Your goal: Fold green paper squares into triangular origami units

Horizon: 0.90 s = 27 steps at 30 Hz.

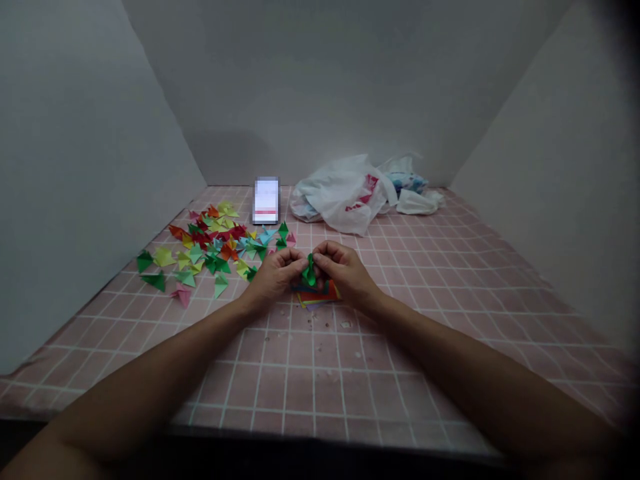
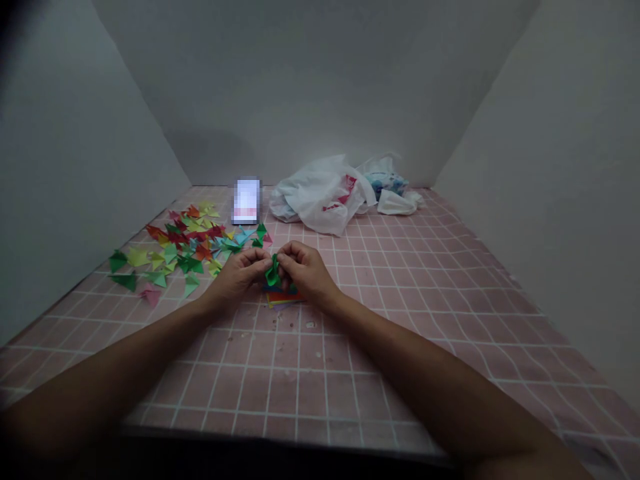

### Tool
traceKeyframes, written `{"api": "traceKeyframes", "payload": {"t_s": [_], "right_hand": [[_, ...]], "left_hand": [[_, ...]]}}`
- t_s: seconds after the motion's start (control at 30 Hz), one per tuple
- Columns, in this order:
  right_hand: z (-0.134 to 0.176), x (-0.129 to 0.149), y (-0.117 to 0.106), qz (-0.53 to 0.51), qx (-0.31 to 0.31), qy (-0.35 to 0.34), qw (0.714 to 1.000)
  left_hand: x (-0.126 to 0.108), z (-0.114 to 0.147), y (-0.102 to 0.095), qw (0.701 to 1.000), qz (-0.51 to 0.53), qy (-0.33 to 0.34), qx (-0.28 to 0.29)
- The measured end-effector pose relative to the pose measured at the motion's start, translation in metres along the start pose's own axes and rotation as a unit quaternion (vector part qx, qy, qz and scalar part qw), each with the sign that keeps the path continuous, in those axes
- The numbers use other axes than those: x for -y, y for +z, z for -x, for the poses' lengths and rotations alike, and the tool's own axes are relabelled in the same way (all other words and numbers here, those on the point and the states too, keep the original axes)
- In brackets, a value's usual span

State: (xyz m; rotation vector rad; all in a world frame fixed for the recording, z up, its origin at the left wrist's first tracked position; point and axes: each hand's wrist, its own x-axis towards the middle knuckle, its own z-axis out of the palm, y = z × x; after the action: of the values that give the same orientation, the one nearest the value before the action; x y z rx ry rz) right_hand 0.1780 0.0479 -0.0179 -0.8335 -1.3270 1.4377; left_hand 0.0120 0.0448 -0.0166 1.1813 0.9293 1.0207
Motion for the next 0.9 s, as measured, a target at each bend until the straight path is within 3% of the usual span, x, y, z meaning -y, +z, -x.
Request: {"api": "traceKeyframes", "payload": {"t_s": [0.33,0.67,0.9], "right_hand": [[0.0008,0.0018,0.0008,0.073,-0.023,-0.023,0.997],[0.0019,0.0011,0.0023,-0.018,0.008,0.022,1.0],[0.0012,-0.0018,0.0018,-0.014,0.015,0.03,0.999]], "left_hand": [[-0.0001,0.001,-0.0002,1.0,-0.013,0.009,0.007],[-0.0046,0.0011,-0.0006,0.995,-0.04,0.082,-0.031],[-0.005,0.0034,0.0006,0.991,-0.069,0.105,-0.042]]}}
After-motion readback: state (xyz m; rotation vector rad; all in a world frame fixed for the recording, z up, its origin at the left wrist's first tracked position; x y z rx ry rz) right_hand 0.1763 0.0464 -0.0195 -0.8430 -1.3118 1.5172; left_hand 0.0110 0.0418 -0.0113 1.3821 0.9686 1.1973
